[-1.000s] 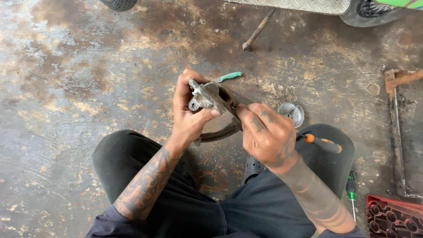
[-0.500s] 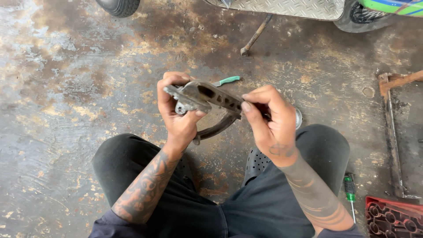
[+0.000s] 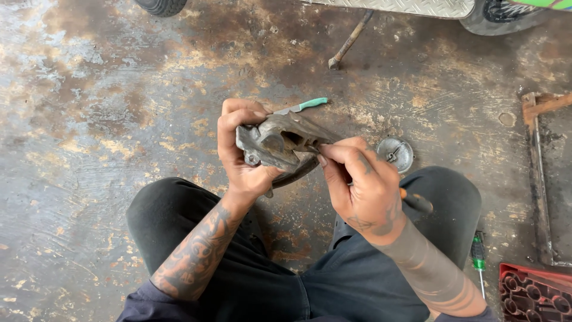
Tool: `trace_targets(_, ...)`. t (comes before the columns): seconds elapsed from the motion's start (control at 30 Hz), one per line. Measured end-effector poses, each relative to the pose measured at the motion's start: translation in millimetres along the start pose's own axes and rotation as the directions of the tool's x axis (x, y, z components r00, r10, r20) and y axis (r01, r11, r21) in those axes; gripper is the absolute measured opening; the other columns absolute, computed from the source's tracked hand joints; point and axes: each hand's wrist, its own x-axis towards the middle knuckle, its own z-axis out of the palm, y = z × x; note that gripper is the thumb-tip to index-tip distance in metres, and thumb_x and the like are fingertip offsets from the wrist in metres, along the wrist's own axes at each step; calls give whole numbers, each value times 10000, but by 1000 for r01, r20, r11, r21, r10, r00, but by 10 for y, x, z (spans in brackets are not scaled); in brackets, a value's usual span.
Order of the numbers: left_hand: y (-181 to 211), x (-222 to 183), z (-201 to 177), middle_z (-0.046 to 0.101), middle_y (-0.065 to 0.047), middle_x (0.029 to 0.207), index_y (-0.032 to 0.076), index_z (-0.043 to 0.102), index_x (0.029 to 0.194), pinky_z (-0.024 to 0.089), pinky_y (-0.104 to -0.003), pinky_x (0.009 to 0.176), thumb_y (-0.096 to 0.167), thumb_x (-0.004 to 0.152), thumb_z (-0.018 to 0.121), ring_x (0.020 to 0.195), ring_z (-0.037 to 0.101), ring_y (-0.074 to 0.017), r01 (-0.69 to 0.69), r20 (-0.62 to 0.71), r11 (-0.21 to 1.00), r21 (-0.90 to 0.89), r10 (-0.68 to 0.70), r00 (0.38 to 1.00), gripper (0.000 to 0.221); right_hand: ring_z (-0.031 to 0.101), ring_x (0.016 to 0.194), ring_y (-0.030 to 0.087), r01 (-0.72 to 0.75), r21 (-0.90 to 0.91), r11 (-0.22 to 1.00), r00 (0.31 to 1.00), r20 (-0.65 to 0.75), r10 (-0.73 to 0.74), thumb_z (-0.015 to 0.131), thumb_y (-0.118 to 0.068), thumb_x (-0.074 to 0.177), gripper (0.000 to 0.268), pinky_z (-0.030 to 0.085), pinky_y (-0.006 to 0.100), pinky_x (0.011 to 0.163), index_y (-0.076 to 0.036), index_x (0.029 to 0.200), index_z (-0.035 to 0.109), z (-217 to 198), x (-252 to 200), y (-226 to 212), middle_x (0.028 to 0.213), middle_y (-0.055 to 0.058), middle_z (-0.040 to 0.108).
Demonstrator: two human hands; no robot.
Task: The person sits on the workshop floor holding a metal motorcycle bracket and files and scrapes its surfaces, using a file and a screwdriver, at times bracing the part against their foot while working different edges and holes.
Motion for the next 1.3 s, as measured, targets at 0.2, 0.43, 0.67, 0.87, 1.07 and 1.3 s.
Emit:
trace_targets(0.2,3,-36,39,519,-166,1013,44,562,1090,488,-433,846,511,745,890,966,556,-321,-97,8,977,190,97,995,667,672,664,317,-22,-117,993,999,42,27,636,-13,1000,61,572,385,551,-29,994,695,-22,18,-44,819,123,657)
trace_targets(0.43,-120,-118,46,504,-138,1025,81,556,1154,484,-426,830,481,798,864,930,511,-264,7,14,992,123,-9,1000,618,640,616,254,-44,21,999,994,105,42,617,74,972,81,586,352,571,18,954,671,-55,61,99,774,152,637)
trace_targets(0.67,-76,-26,44,481,-63,1062,86,520,1161,459,-325,864,472,841,826,974,485,-149,291,77,947,-134,-283,956,587,575,597,154,-20,153,988,980,199,-10,651,28,946,98,468,278,507,-29,962,730,-311,147,315,829,93,678)
trace_targets(0.87,-40,2,20,481,-72,1065,70,545,1165,437,-329,866,415,817,859,966,471,-151,275,133,957,-89,-262,956,582,545,547,169,224,-147,964,965,171,-198,615,55,954,163,475,284,496,-27,955,755,-298,164,177,857,117,682)
trace_targets(1.07,26,4,55,485,-76,1045,59,564,1159,445,-322,839,362,774,898,943,474,-154,303,129,951,-61,-293,947,592,590,607,172,326,-404,855,945,145,-292,634,-8,991,126,507,270,515,-74,947,731,-172,82,150,886,69,661)
trace_targets(1.3,37,10,26,494,-83,1035,66,578,1164,466,-349,825,319,748,924,933,482,-162,333,118,942,-54,-325,938,597,587,620,162,304,-514,802,953,150,-265,577,-35,1027,168,526,267,509,-98,939,705,-73,42,84,905,48,633)
